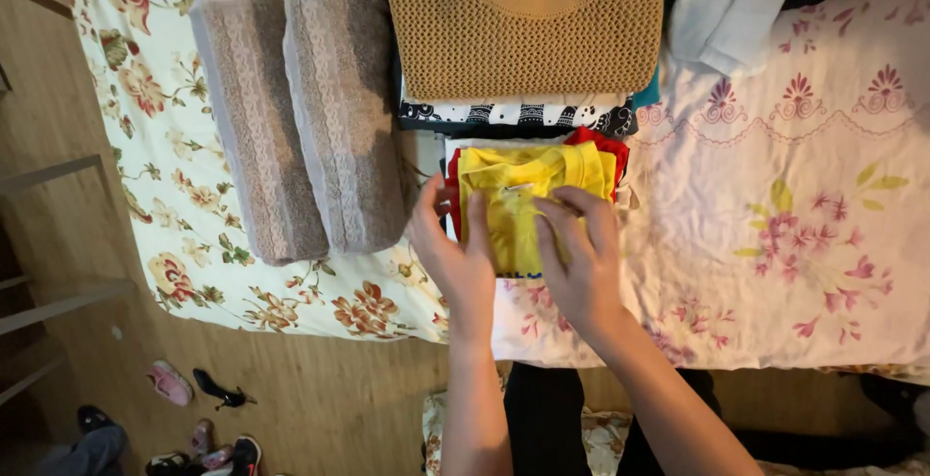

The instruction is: The person folds a red t-shirt, a yellow t-shirt, and a brown shirt on a bed. They smooth each garment, fold the sides inward, and roll or fold the bottom up to create a compact stack.

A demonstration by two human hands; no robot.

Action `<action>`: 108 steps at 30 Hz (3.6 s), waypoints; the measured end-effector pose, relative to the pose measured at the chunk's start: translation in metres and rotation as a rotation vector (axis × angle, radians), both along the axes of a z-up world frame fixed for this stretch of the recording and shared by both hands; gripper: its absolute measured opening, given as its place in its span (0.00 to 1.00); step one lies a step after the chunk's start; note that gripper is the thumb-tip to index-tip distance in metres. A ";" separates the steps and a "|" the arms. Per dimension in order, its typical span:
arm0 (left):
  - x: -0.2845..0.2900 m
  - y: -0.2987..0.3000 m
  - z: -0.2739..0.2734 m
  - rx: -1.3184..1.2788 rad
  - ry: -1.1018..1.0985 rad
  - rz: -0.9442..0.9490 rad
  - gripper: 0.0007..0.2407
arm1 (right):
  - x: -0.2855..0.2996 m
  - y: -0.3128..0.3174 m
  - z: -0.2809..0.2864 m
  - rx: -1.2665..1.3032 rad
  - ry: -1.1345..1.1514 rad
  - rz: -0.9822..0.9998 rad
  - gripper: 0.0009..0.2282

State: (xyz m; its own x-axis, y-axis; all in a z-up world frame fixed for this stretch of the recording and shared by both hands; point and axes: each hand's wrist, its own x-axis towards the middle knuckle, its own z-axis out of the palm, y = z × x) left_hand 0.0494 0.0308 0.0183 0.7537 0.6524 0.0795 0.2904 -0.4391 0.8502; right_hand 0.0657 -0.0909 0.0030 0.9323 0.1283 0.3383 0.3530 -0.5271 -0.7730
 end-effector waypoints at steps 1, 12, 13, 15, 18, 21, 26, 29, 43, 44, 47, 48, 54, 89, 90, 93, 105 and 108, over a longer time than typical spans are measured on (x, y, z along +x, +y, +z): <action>0.006 0.002 0.000 -0.001 0.000 -0.001 0.17 | 0.001 0.006 -0.001 -0.001 0.000 -0.001 0.09; 0.036 0.021 0.000 -0.299 -0.011 -0.146 0.06 | 0.008 0.035 -0.017 -0.087 0.138 0.102 0.09; 0.037 0.028 0.000 -0.300 -0.011 -0.148 0.06 | 0.009 0.035 -0.019 -0.088 0.139 0.100 0.09; 0.040 0.044 -0.001 -0.236 -0.031 -0.255 0.08 | 0.012 0.036 -0.024 0.023 0.200 0.063 0.02; 0.042 0.056 -0.019 -0.292 0.003 -0.496 0.14 | 0.016 0.031 -0.023 0.100 0.261 0.073 0.03; 0.048 0.059 -0.037 -0.294 0.025 -0.530 0.07 | 0.018 0.025 -0.031 0.146 0.259 0.130 0.03; 0.053 0.049 -0.053 -0.233 0.061 -0.371 0.08 | 0.011 0.035 -0.034 0.021 0.099 0.111 0.05; 0.050 0.040 -0.059 0.113 0.055 -0.253 0.09 | 0.000 0.032 -0.031 -0.085 -0.005 0.116 0.12; 0.003 0.006 -0.109 0.513 0.047 -0.402 0.22 | 0.015 0.010 -0.080 -0.612 -0.077 -0.033 0.27; 0.004 0.007 -0.109 0.517 0.044 -0.405 0.22 | 0.015 0.010 -0.079 -0.617 -0.051 -0.026 0.28; 0.006 0.012 -0.108 0.544 0.080 -0.428 0.22 | 0.019 0.003 -0.068 -0.477 0.014 -0.007 0.25; 0.006 0.013 -0.109 0.567 0.136 -0.434 0.22 | 0.020 -0.001 -0.064 -0.328 0.057 0.026 0.22; 0.037 -0.057 -0.011 0.532 0.148 -0.340 0.19 | 0.051 -0.109 -0.040 0.106 0.163 -0.256 0.16; 0.076 -0.386 0.152 0.081 -0.304 -0.674 0.33 | 0.060 -0.391 0.237 0.007 -0.334 -0.121 0.07; 0.071 -0.382 0.155 -0.017 -0.404 -0.625 0.26 | 0.046 -0.384 0.252 0.007 -0.413 -0.027 0.05; 0.068 -0.358 0.230 0.144 -0.328 -0.618 0.17 | 0.021 -0.375 0.276 0.110 -0.337 -0.074 0.12; 0.032 -0.315 0.415 -0.644 -0.563 -0.406 0.08 | 0.027 -0.375 0.260 0.202 -0.269 -0.215 0.20; 0.052 -0.277 0.357 -0.638 -0.529 -0.277 0.11 | 0.029 -0.389 0.340 0.159 -0.470 -0.203 0.09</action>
